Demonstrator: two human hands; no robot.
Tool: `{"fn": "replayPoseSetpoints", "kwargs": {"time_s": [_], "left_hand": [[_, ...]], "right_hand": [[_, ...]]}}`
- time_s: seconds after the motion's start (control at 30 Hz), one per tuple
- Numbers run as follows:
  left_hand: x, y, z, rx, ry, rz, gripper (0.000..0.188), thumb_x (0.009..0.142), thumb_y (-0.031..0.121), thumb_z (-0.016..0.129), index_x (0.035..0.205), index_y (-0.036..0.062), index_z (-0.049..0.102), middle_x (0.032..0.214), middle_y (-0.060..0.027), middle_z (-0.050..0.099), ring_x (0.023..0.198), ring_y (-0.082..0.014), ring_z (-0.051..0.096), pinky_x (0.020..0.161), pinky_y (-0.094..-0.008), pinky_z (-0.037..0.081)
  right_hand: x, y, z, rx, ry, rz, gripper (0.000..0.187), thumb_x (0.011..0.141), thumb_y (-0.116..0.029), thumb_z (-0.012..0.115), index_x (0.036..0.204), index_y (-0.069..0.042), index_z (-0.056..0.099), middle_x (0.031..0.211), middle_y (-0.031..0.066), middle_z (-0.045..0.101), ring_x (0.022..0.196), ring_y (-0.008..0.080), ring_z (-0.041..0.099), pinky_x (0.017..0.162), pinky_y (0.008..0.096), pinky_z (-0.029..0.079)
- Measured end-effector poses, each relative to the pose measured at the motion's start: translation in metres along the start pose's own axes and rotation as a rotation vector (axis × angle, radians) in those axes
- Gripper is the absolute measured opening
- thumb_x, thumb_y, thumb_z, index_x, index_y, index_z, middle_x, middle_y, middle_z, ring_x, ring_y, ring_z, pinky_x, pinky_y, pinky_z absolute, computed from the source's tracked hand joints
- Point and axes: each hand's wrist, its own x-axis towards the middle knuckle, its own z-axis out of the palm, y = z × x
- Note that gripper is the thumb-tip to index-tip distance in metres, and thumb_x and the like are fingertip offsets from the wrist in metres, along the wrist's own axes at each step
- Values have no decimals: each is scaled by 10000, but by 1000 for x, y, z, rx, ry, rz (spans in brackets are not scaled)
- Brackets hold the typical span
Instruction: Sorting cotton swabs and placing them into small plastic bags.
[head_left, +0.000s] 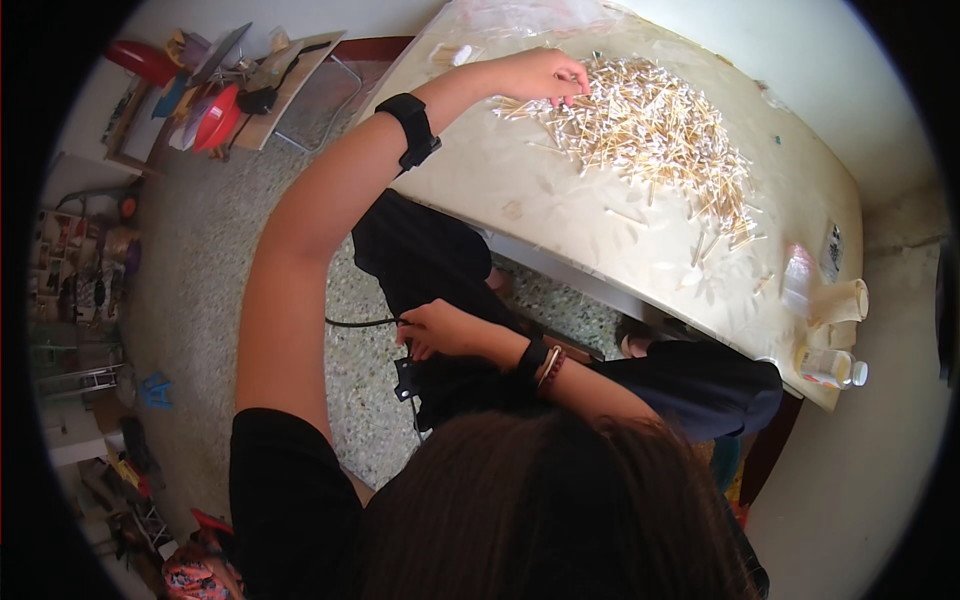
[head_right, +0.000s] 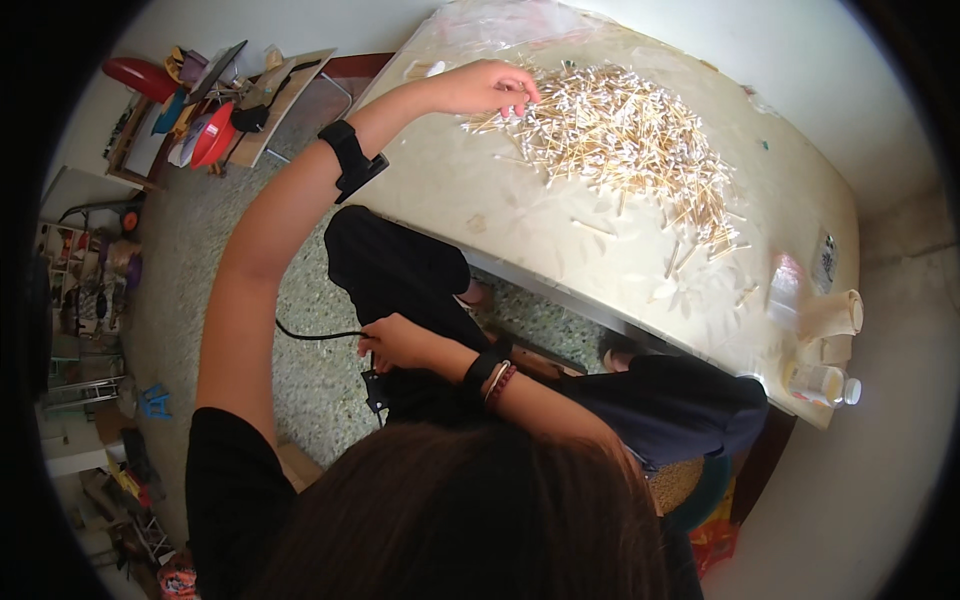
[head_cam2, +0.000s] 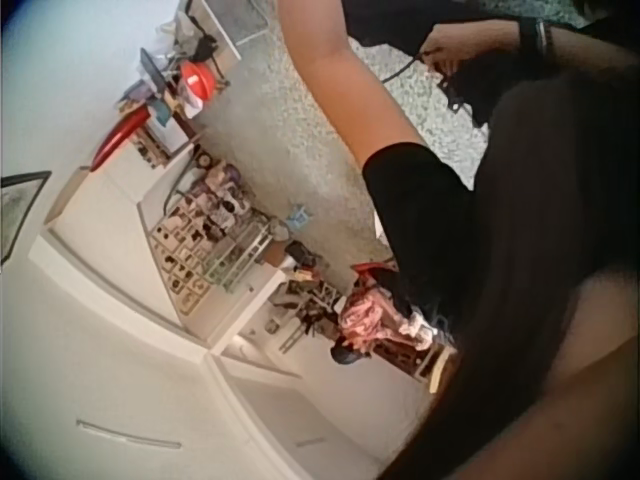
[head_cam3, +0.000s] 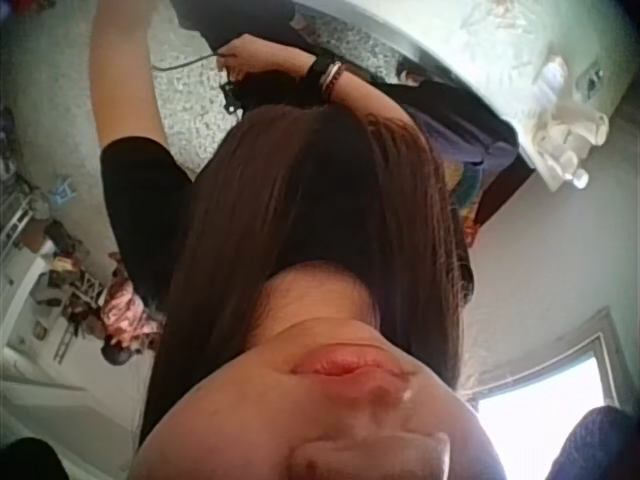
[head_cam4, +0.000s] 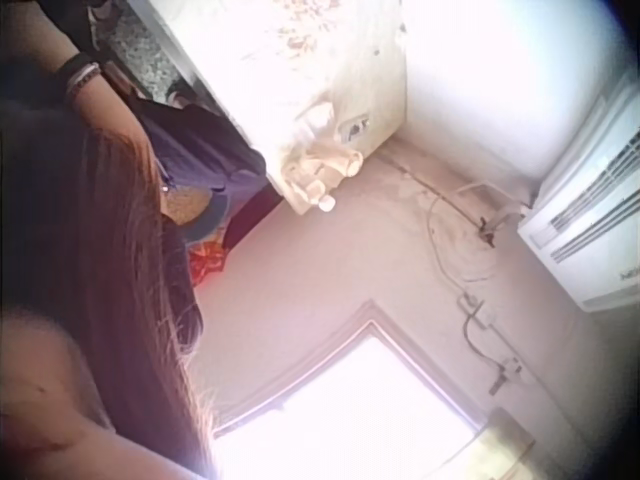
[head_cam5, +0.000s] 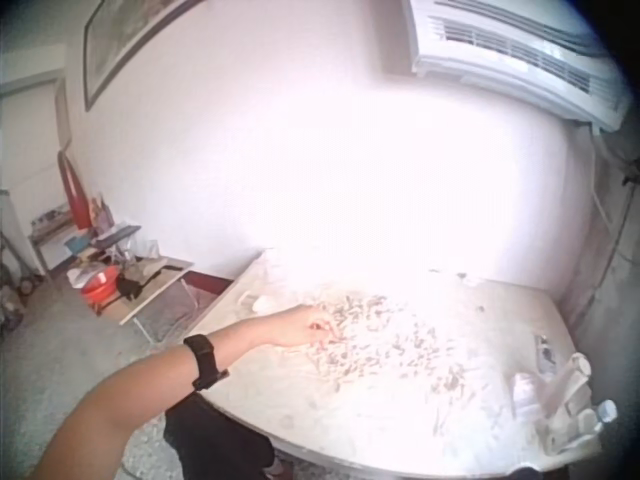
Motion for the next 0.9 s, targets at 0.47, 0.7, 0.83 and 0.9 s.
{"fn": "replayPoseSetpoints", "kwargs": {"time_s": [0.47,0.7,0.83,0.9], "left_hand": [[0,-1,1,-110,91,65,222,874,178,470,1030,59,575,850,-42,613,726,-98,550,669,-235,450],[17,-15,19,-189,62,48,230,872,172,469,1038,49,570,850,-43,615,710,-97,557,652,-230,448],[29,-23,32,-209,69,47,229,864,176,476,1023,47,577,851,-41,624,703,-92,565,636,-230,445],[33,-19,34,-202,70,70,230,866,177,468,1019,46,579,845,-40,627,700,-89,567,630,-232,446]], "right_hand": [[-43,59,-82,15,542,175,188,874,-155,459,882,-8,576,714,64,615,613,162,620,539,260,508],[-90,66,-102,-271,320,362,311,841,-308,574,1040,-69,571,823,58,620,771,126,572,671,254,467],[-99,10,-89,-223,473,-53,427,792,-282,640,1156,-107,501,848,52,613,855,132,554,705,258,456],[-98,-21,-80,-249,382,-97,370,789,-284,640,1091,-94,543,824,72,607,813,164,574,690,282,462]]}}
